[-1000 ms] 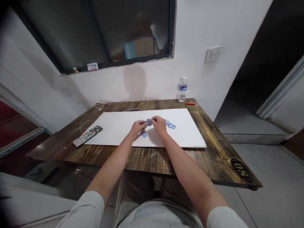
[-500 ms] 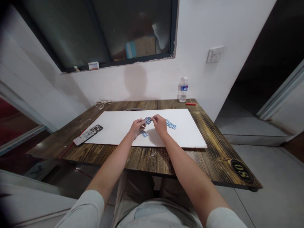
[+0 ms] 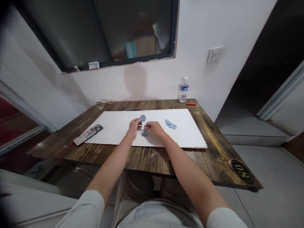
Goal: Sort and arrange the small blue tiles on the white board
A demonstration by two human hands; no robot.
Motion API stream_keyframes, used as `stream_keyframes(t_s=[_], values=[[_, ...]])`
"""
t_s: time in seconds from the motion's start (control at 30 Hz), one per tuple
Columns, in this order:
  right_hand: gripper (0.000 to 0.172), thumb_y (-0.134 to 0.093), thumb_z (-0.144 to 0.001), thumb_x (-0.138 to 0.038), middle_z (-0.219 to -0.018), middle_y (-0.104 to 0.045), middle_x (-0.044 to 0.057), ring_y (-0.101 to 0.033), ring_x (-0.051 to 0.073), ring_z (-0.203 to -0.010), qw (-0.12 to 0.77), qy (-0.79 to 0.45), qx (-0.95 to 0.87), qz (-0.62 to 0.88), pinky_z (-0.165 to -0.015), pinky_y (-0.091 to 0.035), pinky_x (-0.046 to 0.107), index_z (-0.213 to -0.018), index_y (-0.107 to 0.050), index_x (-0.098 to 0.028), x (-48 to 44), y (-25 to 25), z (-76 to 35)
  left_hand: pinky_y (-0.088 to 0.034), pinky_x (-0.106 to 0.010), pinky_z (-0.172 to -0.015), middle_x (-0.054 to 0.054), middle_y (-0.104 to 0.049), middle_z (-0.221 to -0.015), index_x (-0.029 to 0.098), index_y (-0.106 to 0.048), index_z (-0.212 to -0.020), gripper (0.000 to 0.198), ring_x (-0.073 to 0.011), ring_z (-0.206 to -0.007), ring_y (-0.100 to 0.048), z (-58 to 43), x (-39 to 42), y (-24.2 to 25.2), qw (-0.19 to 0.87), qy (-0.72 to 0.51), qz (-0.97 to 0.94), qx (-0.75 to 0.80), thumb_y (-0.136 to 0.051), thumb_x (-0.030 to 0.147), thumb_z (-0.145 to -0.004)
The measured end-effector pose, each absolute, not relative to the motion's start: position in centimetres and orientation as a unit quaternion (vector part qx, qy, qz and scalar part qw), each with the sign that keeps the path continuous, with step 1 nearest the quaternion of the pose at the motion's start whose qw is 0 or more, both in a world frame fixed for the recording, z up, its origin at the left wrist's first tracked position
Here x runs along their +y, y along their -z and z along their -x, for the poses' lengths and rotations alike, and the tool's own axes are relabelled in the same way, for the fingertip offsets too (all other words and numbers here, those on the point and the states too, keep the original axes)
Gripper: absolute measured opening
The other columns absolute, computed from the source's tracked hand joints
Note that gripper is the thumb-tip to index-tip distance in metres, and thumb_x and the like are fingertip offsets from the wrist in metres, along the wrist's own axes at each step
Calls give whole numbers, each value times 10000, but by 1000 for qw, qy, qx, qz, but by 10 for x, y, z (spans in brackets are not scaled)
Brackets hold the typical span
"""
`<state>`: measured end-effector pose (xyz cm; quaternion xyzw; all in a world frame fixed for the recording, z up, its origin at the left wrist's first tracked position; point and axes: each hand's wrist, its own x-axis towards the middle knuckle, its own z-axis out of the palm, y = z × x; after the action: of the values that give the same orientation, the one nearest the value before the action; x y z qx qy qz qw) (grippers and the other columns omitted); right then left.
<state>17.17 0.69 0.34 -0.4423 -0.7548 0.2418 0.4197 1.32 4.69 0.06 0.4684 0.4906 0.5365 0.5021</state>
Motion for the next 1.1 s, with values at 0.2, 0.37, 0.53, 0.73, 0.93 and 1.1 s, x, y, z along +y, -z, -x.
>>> stream_keyframes(t_s=[0.2,0.37,0.53,0.73,0.93,1.1], values=[[119,-585,-829,-255,-792,-684,45,-568,188,-759,466,-120,-711,512,-736,-407,314,-771,-673,-200,10,2,-176,-402,-192,-482,-3,-588,-629,167,-640,-748,311,-87,-530,-523,-18,43,-4,514,-510,-499,476,-751,428,-621],[250,-606,-800,-413,-801,-658,31,-539,161,-661,538,-142,-632,539,-655,-404,293,-903,-630,-187,14,2,-184,-386,-190,-498,-17,-602,-640,151,-673,-746,329,-94,-577,-525,-22,37,-7,510,-479,-562,441,-772,427,-598],[251,-657,-723,-436,-727,-667,12,-558,157,-649,539,-197,-617,538,-639,-415,283,-787,-630,-195,14,3,-181,-389,-204,-493,-29,-623,-678,142,-680,-757,346,-102,-593,-523,-22,33,-6,514,-456,-598,412,-770,437,-600],[244,-663,-687,-385,-731,-702,18,-629,182,-699,576,-249,-563,538,-693,-460,304,-837,-676,-193,19,7,-182,-406,-224,-510,-29,-631,-689,135,-689,-788,395,-96,-569,-511,-23,33,-7,512,-450,-603,415,-796,440,-562],[254,-638,-701,-442,-702,-707,35,-628,188,-665,563,-249,-548,567,-683,-457,309,-729,-685,-194,17,4,-184,-400,-214,-485,-10,-610,-639,132,-684,-771,380,-79,-515,-486,-23,33,-7,509,-453,-595,427,-788,431,-559],[329,-598,-714,-506,-677,-687,49,-606,184,-626,581,-258,-514,576,-650,-444,306,-676,-650,-184,18,-1,-187,-403,-203,-478,14,-568,-572,146,-682,-785,367,-69,-477,-471,-21,38,-6,511,-473,-551,459,-790,416,-560]])
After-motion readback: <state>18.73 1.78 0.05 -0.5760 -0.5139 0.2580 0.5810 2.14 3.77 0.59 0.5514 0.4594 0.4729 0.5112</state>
